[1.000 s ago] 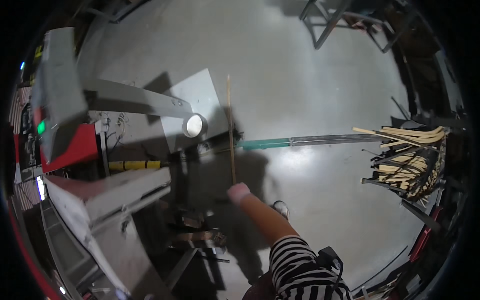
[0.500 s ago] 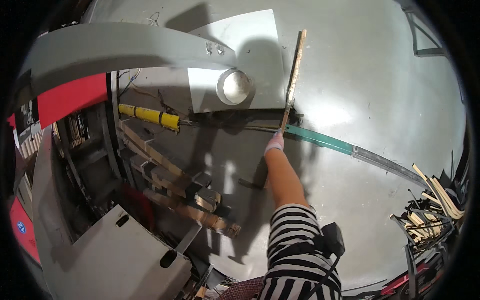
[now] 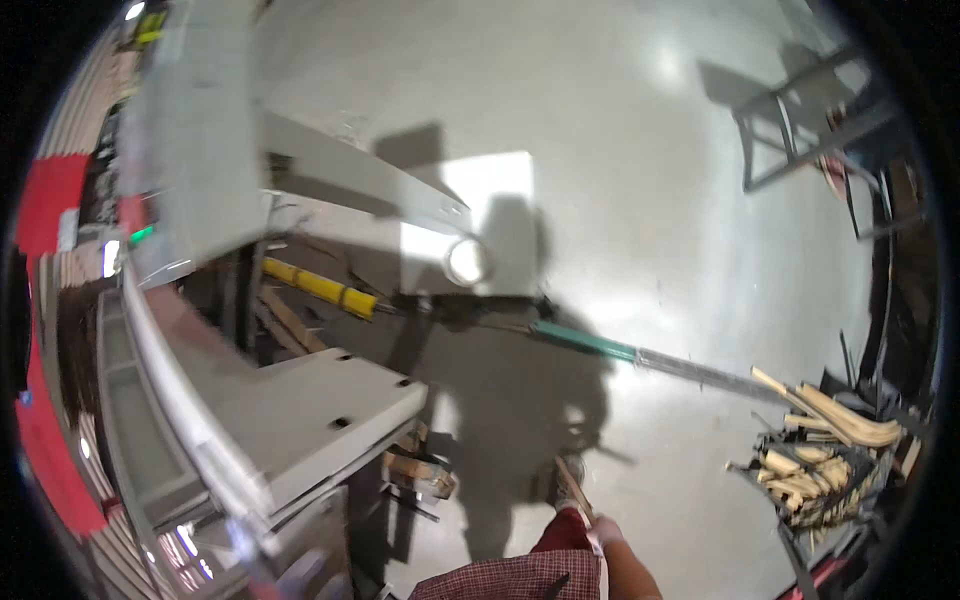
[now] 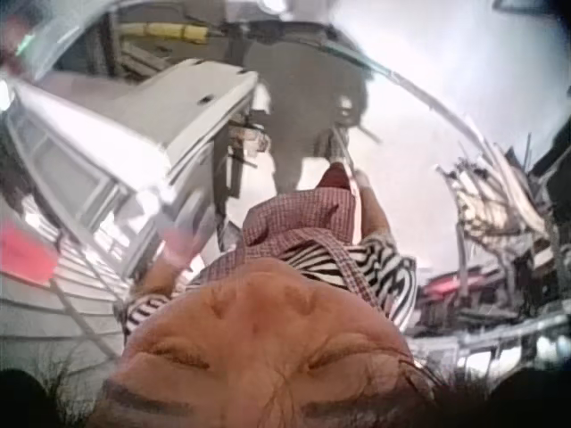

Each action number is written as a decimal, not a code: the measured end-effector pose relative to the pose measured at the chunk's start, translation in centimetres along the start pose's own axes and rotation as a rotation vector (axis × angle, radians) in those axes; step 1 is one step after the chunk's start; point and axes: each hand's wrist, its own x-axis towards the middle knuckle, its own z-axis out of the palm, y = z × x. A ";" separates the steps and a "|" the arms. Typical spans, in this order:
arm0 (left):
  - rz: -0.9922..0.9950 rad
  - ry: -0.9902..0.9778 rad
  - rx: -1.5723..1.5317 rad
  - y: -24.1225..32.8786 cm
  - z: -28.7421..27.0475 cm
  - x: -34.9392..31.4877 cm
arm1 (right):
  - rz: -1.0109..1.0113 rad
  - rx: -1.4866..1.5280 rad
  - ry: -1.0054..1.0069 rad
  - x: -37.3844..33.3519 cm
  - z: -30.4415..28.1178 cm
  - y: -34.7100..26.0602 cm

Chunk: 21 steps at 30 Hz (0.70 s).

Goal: Manually feeding cardboard sheets into an industrial processing machine and trimming edges with a utility tool.

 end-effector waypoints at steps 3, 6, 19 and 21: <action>0.119 0.025 -0.230 0.5 -3.2 3.6 | -0.003 0.047 0.231 -7.0 -0.1 8.7; 0.142 0.073 -0.343 -0.2 -4.3 1.0 | 0.129 0.646 0.224 -12.4 -3.8 9.5; 0.510 -0.039 -0.805 -6.4 -4.3 -38.1 | -1.251 0.396 0.501 -70.7 -6.2 -32.9; 0.192 0.246 -1.195 -11.5 -3.6 -47.1 | -1.065 0.121 0.501 -66.8 -0.1 -30.9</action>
